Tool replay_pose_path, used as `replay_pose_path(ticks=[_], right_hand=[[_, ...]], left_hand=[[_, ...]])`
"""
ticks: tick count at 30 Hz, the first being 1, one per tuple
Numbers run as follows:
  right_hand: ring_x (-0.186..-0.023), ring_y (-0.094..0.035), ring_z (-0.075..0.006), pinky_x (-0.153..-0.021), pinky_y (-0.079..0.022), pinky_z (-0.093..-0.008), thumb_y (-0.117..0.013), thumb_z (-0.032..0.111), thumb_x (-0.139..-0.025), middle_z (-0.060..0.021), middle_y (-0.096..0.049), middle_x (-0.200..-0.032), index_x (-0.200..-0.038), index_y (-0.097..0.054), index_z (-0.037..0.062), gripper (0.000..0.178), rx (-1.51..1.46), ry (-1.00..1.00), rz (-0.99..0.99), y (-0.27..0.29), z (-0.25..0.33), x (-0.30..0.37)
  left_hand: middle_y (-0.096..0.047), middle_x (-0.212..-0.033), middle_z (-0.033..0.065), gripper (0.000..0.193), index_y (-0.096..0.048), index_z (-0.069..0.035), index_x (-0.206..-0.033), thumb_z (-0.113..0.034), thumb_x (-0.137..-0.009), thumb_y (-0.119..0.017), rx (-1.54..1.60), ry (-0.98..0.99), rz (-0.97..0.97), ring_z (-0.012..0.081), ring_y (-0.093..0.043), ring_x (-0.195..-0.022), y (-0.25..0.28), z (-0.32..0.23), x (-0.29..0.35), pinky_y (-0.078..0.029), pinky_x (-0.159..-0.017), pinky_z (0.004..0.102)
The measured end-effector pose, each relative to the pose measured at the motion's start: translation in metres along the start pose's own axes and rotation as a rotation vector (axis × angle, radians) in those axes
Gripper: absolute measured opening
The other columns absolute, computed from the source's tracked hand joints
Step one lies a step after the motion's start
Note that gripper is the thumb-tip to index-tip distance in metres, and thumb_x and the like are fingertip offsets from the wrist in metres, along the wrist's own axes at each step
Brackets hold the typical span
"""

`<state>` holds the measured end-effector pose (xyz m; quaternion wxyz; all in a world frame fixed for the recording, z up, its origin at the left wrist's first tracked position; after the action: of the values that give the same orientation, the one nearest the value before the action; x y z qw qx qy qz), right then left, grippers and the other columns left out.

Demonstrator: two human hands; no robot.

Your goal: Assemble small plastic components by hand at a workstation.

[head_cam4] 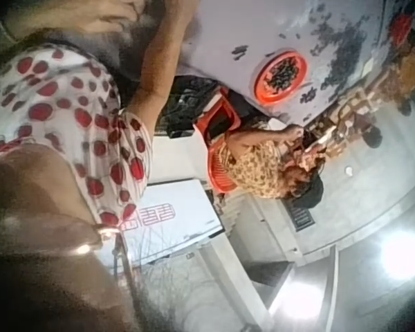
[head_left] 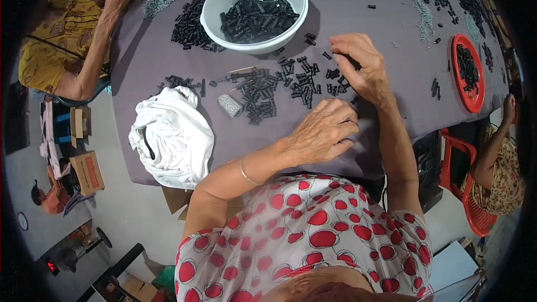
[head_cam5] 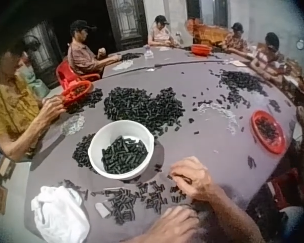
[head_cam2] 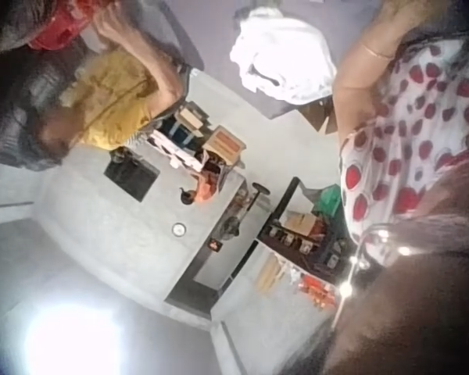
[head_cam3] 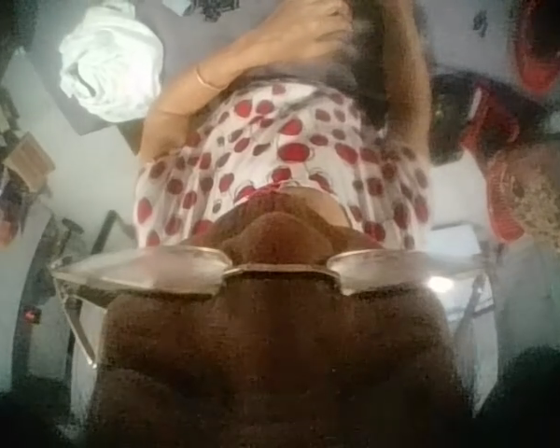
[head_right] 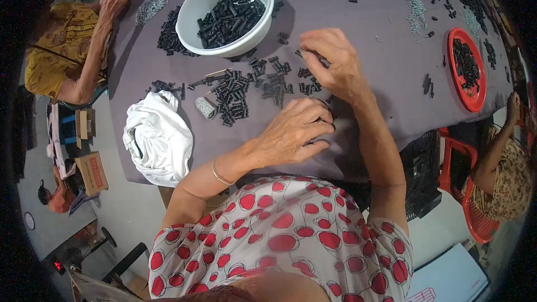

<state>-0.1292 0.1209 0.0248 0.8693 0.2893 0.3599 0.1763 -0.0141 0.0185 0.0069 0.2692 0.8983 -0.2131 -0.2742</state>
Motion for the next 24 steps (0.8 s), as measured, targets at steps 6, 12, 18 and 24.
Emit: replay_pose_path(ticks=[6, 12, 18, 24], right_hand=[[-0.097, -0.056, -0.0308, -0.083, -0.046, -0.0375, -0.059, 0.0, -0.076, -0.0124, -0.062, -0.104, -0.095, -0.063, 0.0016, 0.019, -0.016, -0.008, -0.008, -0.006, -0.005, -0.007], [-0.112, -0.049, -0.0318, -0.089, -0.043, -0.0408, -0.056, 0.012, -0.08, -0.0137, -0.054, -0.12, -0.105, -0.06, 0.0049, 0.026, 0.201, 0.04, 0.179, -0.03, -0.005, -0.015], [-0.104, -0.052, -0.0306, -0.087, -0.041, -0.041, -0.06, 0.008, -0.078, -0.0118, -0.056, -0.115, -0.097, -0.06, 0.0026, 0.02, 0.098, 0.1, 0.23, -0.026, 0.004, 0.0], [-0.102, -0.054, -0.0315, -0.086, -0.043, -0.0401, -0.061, 0.002, -0.076, -0.0131, -0.058, -0.113, -0.102, -0.061, 0.0014, 0.026, 0.056, 0.036, 0.252, -0.004, 0.004, -0.001]], left_hand=[[-0.054, -0.102, 0.0062, 0.025, -0.061, -0.005, -0.089, -0.016, -0.068, -0.071, 0.007, -0.02, -0.021, 0.0261, -0.048, -0.103, 0.002, 0.001, -0.002, -0.037, -0.086, 0.038], [-0.054, -0.102, 0.0065, 0.025, -0.061, -0.006, -0.09, -0.016, -0.069, -0.07, 0.009, -0.022, -0.018, 0.0274, -0.048, -0.103, 0.002, -0.001, -0.003, -0.038, -0.086, 0.0391], [-0.055, -0.101, 0.0068, 0.024, -0.062, -0.005, -0.091, -0.015, -0.07, -0.067, 0.004, 0.004, 0.013, 0.027, -0.051, -0.101, 0.003, -0.001, 0.0, -0.039, -0.084, 0.0387], [-0.055, -0.1, 0.0054, 0.022, -0.062, -0.005, -0.089, -0.014, -0.07, -0.067, -0.002, 0.002, 0.006, 0.0255, -0.051, -0.101, 0.002, -0.001, 0.001, -0.039, -0.084, 0.0381]])
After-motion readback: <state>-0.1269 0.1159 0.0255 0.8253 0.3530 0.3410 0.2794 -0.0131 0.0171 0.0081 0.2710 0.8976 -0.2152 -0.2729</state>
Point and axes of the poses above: each hand's wrist, its own x-axis away from the middle knuckle, its own y-axis out of the back of the hand, z = x × y, the point moved 3 cm from there along -x, towards the middle knuckle
